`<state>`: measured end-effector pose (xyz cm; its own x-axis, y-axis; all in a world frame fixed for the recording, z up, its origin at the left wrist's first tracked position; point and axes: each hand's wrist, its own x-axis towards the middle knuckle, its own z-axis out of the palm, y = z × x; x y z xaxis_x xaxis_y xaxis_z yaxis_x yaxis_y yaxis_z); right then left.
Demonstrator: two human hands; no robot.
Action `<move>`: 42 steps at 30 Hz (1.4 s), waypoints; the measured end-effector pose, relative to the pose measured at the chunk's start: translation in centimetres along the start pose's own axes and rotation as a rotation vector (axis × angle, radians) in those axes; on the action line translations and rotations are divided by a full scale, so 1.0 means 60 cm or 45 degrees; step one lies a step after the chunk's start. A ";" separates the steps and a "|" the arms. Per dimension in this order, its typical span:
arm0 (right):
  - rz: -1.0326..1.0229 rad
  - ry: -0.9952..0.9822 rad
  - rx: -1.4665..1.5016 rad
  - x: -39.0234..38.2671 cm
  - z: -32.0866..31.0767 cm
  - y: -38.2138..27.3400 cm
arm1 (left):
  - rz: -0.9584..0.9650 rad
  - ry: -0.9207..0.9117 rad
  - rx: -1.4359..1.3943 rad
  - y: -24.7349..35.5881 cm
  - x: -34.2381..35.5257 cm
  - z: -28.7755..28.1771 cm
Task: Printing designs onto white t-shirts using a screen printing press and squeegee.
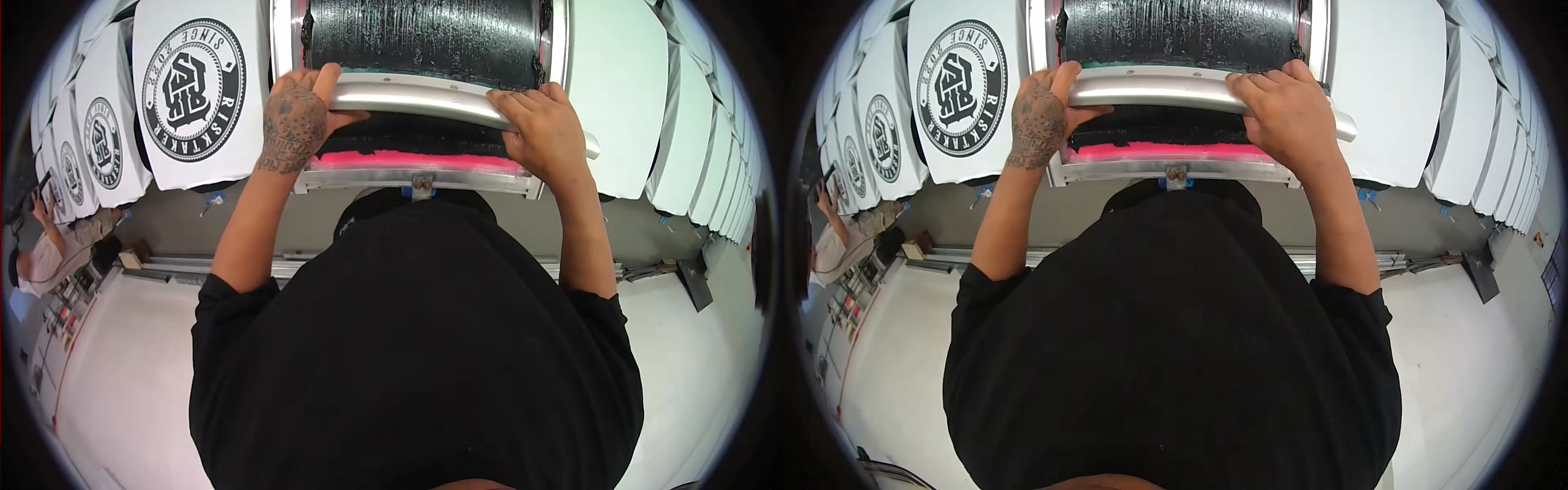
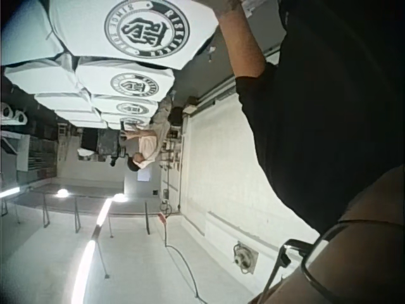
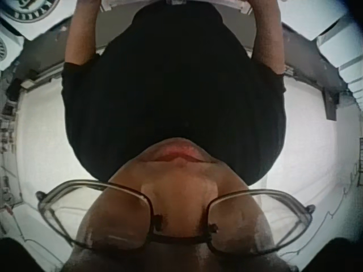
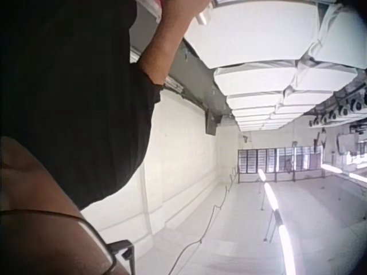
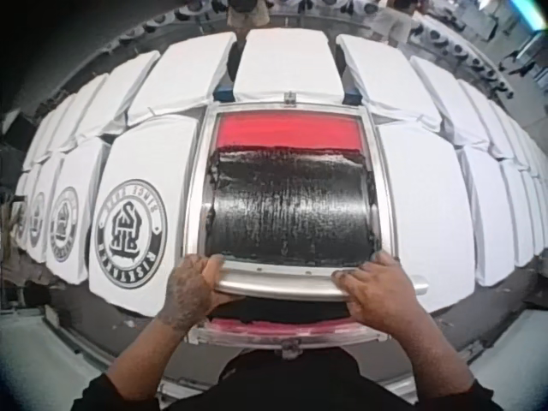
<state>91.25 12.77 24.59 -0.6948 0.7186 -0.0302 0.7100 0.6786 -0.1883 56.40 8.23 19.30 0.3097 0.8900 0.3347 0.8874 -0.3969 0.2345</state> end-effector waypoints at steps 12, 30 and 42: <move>0.543 0.143 0.183 -0.197 0.073 -0.022 | -0.223 -0.143 -0.092 0.045 -0.198 -0.028; 0.642 0.176 0.055 -0.249 0.183 -0.075 | -0.322 -0.266 -0.075 0.063 -0.287 0.030; 0.604 0.239 -0.291 0.141 0.155 0.235 | -0.041 0.312 0.261 -0.223 0.127 0.178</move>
<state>94.31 27.03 12.57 -0.2752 0.9539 0.1197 0.9613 0.2746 0.0218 50.54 22.69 8.95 0.2107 0.8110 0.5458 0.9536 -0.2934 0.0679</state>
